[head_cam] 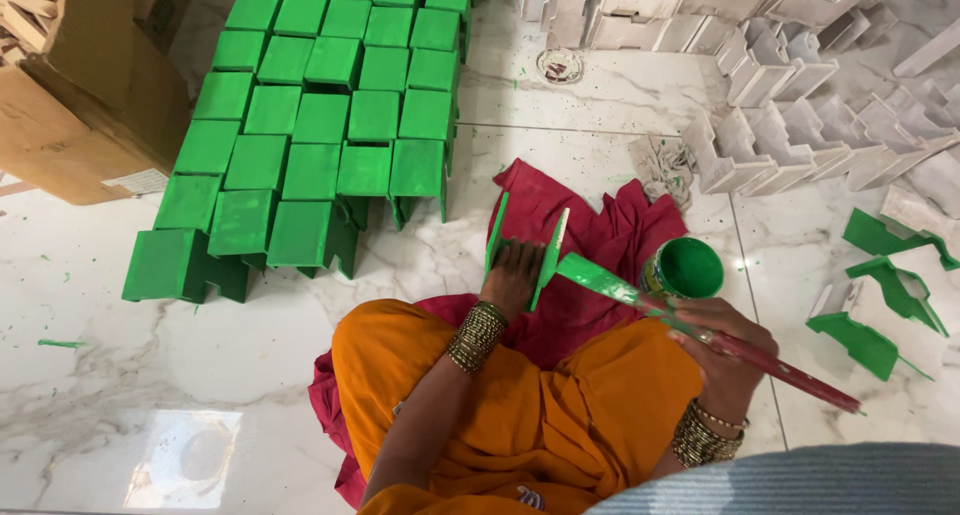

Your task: The person sits on the floor and paints small white foam pieces green using a wide brush, dipping the brush into a green paint cup between pieces. They hold each piece on their lap, brush paint over its surfaces, and set finished green pieces onto a growing pile beside them.

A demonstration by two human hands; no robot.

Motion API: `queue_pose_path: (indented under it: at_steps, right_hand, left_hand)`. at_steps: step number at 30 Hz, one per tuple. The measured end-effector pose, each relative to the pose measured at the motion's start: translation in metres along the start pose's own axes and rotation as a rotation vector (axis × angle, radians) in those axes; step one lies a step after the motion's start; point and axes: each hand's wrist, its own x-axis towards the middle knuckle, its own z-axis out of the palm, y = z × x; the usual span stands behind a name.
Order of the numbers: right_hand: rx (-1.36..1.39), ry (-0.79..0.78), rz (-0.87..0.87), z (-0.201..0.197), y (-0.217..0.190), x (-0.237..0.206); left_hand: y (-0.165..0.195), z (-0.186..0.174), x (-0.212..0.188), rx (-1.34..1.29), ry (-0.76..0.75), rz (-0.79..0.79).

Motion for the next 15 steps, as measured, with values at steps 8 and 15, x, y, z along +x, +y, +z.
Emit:
queue_pose_path:
  at_steps: [8, 15]
  right_hand:
    - [-0.028, -0.016, -0.006, 0.0072, 0.0004, 0.0033]
    - [0.133, 0.089, -0.023, 0.0027, 0.0055, 0.0021]
  left_hand:
    - [0.0056, 0.0013, 0.0006, -0.030, 0.010, 0.011]
    - [0.0084, 0.0041, 0.0018, 0.013, 0.005, 0.017]
